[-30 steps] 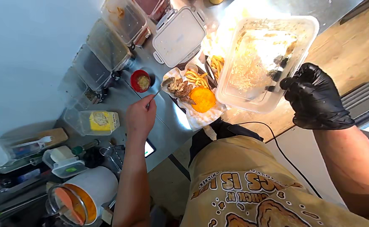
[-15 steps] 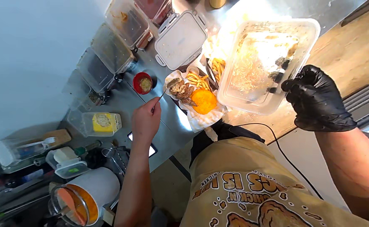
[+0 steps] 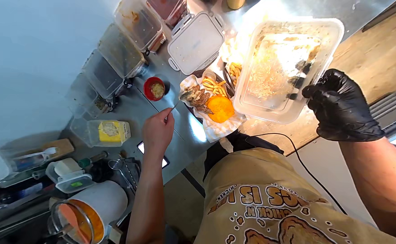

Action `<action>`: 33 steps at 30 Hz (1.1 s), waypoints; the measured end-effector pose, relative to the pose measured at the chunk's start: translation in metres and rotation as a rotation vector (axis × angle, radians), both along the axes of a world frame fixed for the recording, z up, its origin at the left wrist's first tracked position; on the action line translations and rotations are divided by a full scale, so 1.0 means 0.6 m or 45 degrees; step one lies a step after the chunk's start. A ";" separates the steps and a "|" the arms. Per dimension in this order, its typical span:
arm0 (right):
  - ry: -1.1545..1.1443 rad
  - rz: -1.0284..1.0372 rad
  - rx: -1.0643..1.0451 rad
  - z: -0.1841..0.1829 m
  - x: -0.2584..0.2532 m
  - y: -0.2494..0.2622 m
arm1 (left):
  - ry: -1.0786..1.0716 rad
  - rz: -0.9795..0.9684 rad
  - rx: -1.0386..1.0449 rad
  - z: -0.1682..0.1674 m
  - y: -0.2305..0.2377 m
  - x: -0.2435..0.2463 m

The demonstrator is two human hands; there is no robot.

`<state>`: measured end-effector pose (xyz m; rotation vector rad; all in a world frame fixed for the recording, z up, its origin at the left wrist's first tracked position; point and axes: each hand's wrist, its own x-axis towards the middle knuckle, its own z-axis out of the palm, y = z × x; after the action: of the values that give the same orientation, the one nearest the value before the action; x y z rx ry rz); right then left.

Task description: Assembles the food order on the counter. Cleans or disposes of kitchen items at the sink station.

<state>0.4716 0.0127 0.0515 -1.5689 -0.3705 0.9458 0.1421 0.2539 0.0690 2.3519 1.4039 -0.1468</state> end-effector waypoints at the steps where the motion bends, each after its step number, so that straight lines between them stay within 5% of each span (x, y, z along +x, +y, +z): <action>1: -0.005 -0.005 -0.008 0.000 -0.001 -0.001 | -0.010 -0.011 -0.017 0.000 0.003 0.007; 5: -0.021 0.017 -0.027 0.000 -0.009 -0.002 | -0.123 0.048 -0.079 0.011 0.014 0.000; 9: -0.027 -0.056 -0.049 0.002 -0.016 -0.006 | -0.444 0.377 -0.214 0.031 0.048 -0.075; 18: -0.070 -0.140 -0.099 0.029 -0.058 0.012 | -0.091 0.449 -0.289 -0.033 0.161 -0.085; 26: -0.078 -0.249 -0.136 0.072 -0.099 0.031 | -0.727 1.122 -1.040 -0.087 0.185 -0.134; 33: -0.096 -0.192 -0.114 0.034 -0.068 0.015 | -0.935 1.196 -1.266 -0.116 0.186 -0.174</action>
<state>0.4306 0.0215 0.0716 -1.6925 -0.2617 0.7980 0.0377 0.3652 -0.0003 0.7012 1.3886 0.2222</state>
